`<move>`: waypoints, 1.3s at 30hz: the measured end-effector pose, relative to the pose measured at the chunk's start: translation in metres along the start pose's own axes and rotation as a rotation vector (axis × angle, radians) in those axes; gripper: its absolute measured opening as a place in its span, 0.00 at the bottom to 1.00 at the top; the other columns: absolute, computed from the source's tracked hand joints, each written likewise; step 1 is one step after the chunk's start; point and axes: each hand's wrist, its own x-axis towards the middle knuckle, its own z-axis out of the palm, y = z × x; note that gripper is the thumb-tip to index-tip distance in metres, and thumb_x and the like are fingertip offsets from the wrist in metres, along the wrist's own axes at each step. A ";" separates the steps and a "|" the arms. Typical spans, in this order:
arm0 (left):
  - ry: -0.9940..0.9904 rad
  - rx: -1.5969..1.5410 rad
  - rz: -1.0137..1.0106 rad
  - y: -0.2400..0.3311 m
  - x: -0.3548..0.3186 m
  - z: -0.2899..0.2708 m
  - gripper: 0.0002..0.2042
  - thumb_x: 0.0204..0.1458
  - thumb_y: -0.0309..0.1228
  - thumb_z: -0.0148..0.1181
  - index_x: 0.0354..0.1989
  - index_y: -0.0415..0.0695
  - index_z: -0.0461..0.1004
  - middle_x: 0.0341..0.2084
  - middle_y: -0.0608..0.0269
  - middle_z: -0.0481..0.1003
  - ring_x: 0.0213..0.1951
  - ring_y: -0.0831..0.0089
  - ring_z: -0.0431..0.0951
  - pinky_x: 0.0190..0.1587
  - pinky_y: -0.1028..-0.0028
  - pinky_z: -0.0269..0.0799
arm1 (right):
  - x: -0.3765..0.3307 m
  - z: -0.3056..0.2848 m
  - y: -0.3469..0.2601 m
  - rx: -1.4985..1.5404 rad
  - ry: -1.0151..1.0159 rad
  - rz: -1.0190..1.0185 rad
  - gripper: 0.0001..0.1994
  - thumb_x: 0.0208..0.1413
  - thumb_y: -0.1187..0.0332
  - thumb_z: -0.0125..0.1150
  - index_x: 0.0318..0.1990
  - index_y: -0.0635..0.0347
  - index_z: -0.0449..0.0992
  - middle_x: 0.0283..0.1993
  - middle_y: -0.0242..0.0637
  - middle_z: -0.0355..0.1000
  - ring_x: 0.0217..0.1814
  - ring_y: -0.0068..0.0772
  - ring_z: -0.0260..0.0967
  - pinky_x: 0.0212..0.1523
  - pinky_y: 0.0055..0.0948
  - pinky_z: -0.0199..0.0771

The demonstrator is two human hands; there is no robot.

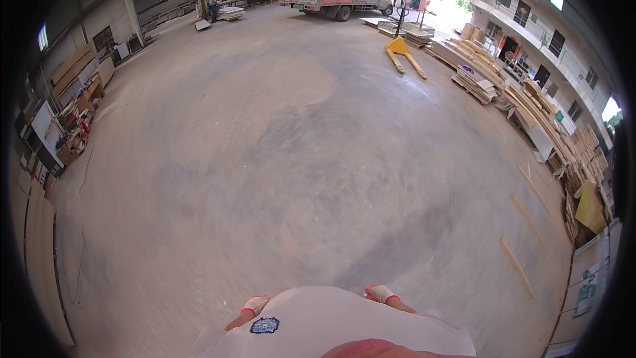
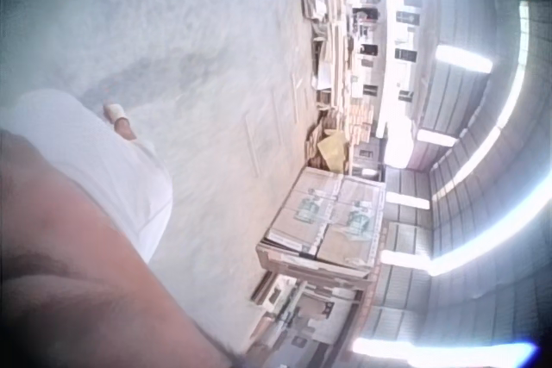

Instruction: The person repeatedly lifts large flat wood panels from a stack and places them onto a conveyor or staging table. The person handles each panel with both hands, aligning it before setting it down. The sequence continues with multiple panels until the person walks away from the stack.

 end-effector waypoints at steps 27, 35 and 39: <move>-0.047 -0.522 -0.194 0.012 0.021 -0.010 0.12 0.62 0.39 0.64 0.34 0.41 0.77 0.28 0.61 0.78 0.23 0.73 0.77 0.21 0.70 0.70 | -0.050 0.033 0.004 -0.006 0.084 -0.203 0.17 0.67 0.46 0.61 0.39 0.48 0.81 0.30 0.30 0.82 0.27 0.27 0.77 0.30 0.33 0.74; 0.001 -0.661 -0.141 -0.003 0.020 0.006 0.14 0.64 0.41 0.62 0.36 0.40 0.78 0.30 0.60 0.80 0.25 0.72 0.78 0.24 0.70 0.73 | -0.051 0.038 -0.006 0.009 0.073 -0.144 0.16 0.66 0.49 0.59 0.38 0.50 0.80 0.32 0.32 0.83 0.28 0.24 0.76 0.29 0.30 0.71; -0.101 -0.588 -0.210 -0.002 0.013 0.011 0.14 0.65 0.41 0.61 0.38 0.39 0.79 0.31 0.59 0.81 0.27 0.71 0.80 0.28 0.69 0.76 | -0.058 0.035 -0.019 0.047 0.000 -0.086 0.18 0.68 0.47 0.58 0.43 0.52 0.82 0.35 0.35 0.85 0.33 0.29 0.81 0.35 0.32 0.78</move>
